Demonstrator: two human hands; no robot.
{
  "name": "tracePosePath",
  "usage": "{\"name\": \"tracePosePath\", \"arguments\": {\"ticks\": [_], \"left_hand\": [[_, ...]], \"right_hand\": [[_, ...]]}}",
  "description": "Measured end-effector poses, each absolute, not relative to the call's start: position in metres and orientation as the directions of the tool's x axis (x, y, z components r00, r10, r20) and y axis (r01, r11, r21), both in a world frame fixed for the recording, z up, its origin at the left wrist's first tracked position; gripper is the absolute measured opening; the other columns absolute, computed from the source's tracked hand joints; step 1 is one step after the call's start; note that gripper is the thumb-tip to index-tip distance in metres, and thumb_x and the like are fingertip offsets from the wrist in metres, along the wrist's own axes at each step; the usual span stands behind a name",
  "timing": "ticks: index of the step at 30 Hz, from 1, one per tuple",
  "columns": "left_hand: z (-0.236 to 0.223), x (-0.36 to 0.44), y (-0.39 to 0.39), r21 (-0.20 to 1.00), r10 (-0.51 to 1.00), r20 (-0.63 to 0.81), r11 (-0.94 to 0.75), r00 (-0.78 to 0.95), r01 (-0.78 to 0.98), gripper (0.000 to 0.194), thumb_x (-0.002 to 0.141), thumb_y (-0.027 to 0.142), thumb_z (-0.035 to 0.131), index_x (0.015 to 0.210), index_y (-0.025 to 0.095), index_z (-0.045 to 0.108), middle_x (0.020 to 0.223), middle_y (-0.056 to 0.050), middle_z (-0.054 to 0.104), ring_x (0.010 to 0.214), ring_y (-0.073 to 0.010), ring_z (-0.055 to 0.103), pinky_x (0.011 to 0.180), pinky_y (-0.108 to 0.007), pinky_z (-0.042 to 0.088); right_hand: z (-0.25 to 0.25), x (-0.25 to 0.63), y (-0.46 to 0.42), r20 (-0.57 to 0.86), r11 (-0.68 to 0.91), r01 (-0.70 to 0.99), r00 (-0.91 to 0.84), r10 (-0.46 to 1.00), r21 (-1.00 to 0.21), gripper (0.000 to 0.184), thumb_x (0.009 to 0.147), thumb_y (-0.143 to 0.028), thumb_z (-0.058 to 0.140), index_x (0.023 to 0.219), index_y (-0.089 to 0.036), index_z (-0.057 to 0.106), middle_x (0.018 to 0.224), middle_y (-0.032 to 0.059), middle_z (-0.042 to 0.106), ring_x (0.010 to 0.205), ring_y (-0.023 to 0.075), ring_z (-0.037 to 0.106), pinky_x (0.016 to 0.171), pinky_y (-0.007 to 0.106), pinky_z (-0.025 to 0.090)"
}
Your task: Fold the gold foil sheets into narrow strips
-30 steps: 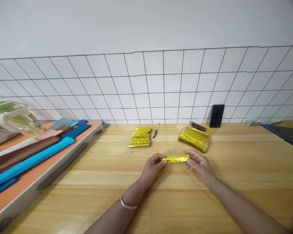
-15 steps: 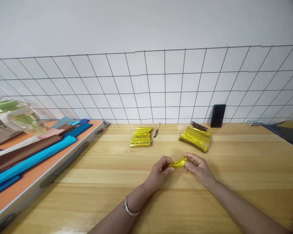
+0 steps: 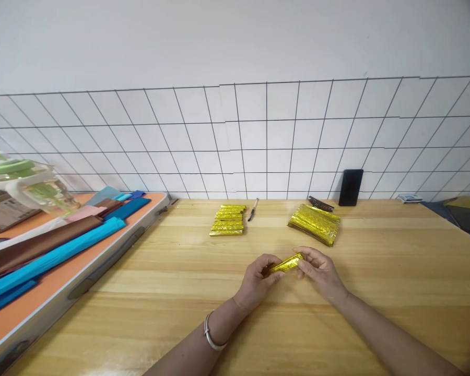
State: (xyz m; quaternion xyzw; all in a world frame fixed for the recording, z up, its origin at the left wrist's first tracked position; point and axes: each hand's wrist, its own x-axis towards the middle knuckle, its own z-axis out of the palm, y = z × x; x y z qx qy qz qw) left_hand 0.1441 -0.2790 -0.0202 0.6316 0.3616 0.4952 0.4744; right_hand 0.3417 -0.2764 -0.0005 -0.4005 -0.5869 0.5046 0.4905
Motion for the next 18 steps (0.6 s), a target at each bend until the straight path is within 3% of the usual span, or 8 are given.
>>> {"name": "tracePosePath", "arguments": {"ticks": [18], "left_hand": [[-0.009, 0.142, -0.283, 0.878, 0.878, 0.377, -0.440, 0.294, 0.189, 0.016, 0.080, 0.024, 0.059, 0.095, 0.018, 0.060, 0.087, -0.007, 0.059, 0.079, -0.0170, 0.054, 0.072, -0.027, 0.043]], "right_hand": [[0.008, 0.338, -0.283, 0.168, 0.176, 0.030, -0.173, 0.970, -0.984, 0.032, 0.080, -0.042, 0.058, 0.103, -0.019, 0.059, 0.068, -0.0003, 0.057, 0.059, 0.0126, 0.054, 0.057, 0.027, 0.047]]}}
